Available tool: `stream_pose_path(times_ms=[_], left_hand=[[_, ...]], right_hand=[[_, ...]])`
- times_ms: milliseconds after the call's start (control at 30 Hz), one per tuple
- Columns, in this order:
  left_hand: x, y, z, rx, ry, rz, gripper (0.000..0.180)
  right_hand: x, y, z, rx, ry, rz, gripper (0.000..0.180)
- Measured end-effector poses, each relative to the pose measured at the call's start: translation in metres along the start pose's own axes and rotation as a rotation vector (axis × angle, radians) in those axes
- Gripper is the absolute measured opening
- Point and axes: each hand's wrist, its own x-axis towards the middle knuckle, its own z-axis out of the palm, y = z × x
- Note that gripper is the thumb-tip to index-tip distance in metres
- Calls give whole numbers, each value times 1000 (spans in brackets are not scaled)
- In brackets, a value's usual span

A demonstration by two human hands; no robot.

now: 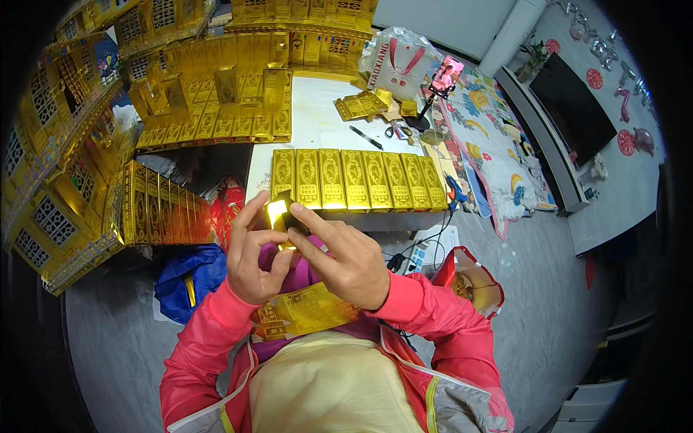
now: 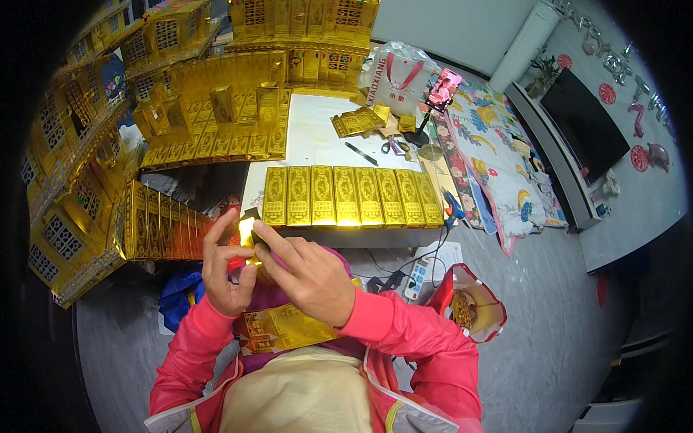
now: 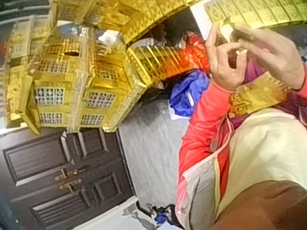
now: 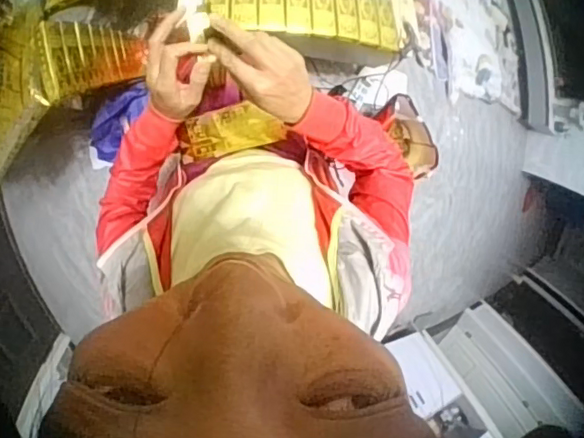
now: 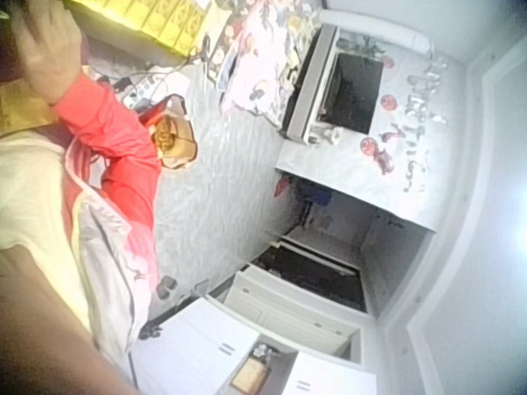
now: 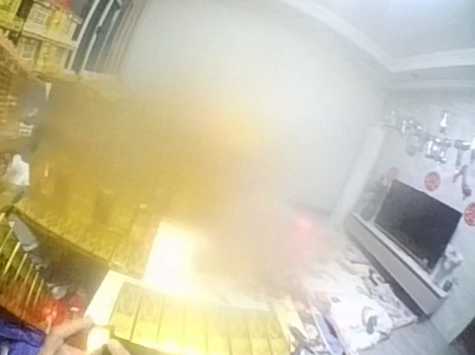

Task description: The person folds and tapes gold-colored paper sheets into rectangular blocks, then arranges them in rows on a white table. The person uses clear tape to secure the folded edges and aligns the blocks into a larger assembly.

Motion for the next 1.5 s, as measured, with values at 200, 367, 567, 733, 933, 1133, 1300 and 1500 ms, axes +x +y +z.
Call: stream_pose_path(times_ms=[200,367,567,733,933,1133,1300,1500], left_hand=[[8,4,-2,8,-69,48,19],[7,6,-2,52,-99,133,20],[8,5,0,69,-137,203,24],[1,7,7,-45,-54,111,40],[-3,7,13,-64,-51,110,51],[-3,7,16,-93,-47,113,51],[-4,8,18,-87,-41,128,51],[-4,8,17,-67,-16,109,51]], right_hand=[[2,-1,-14,165,-82,97,32],[-2,5,-16,680,112,450,22],[-1,10,-5,1249,-180,844,34],[1,9,2,1269,-171,892,38],[-1,11,2,1151,-187,895,34],[-2,10,2,1065,-174,894,32],[-2,10,3,1075,-157,905,33],[-7,8,-4,1068,-177,820,41]])
